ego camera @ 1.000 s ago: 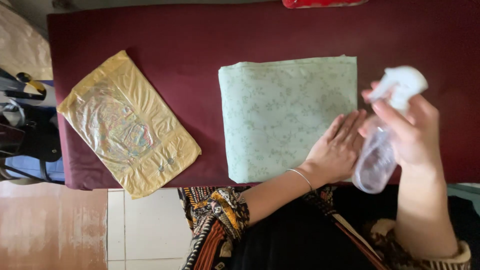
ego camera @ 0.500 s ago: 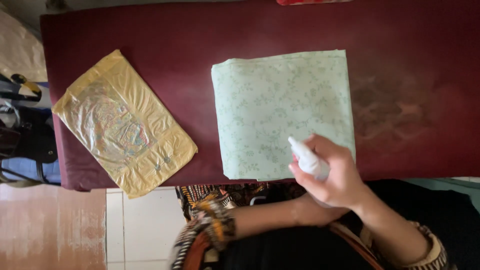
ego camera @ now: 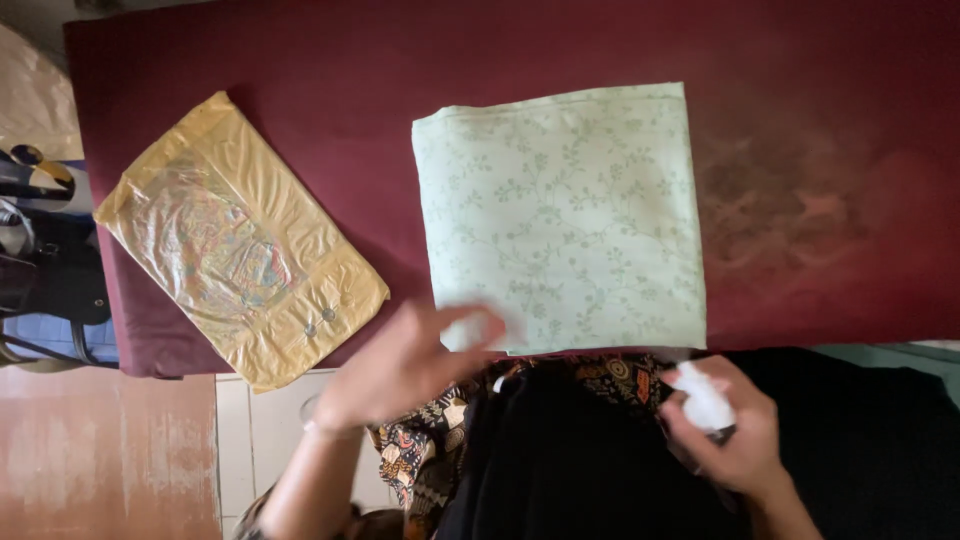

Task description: The person sprays a light green patterned fabric with a clear spray bottle and then folds it into a neat stack on a maroon table. They smooth the fabric with their hands between folds and place the finished stack aside.

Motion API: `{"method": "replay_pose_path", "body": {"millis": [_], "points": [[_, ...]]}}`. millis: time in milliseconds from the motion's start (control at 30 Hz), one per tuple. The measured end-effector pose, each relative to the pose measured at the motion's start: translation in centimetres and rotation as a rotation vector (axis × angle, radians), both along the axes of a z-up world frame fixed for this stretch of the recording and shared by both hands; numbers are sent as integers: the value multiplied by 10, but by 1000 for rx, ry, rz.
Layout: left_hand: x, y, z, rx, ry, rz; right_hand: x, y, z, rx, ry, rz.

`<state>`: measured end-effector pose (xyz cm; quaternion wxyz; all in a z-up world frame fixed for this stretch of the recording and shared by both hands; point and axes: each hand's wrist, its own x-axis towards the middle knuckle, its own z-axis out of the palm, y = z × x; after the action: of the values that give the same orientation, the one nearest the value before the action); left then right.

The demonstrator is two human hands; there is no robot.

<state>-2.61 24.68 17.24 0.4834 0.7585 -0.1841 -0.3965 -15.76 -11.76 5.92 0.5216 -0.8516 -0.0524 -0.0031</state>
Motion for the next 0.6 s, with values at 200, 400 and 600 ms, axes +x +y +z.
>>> {"method": "replay_pose_path", "body": {"millis": [200, 400, 600], "points": [[25, -77, -87, 219, -902, 421, 36, -43, -11, 262, 23, -193], [26, -130, -113, 665, -903, 298, 167, -95, -79, -637, -227, -420], [24, -132, -123, 640, -961, 391, 204, -62, -82, -1232, -451, -378]]}}
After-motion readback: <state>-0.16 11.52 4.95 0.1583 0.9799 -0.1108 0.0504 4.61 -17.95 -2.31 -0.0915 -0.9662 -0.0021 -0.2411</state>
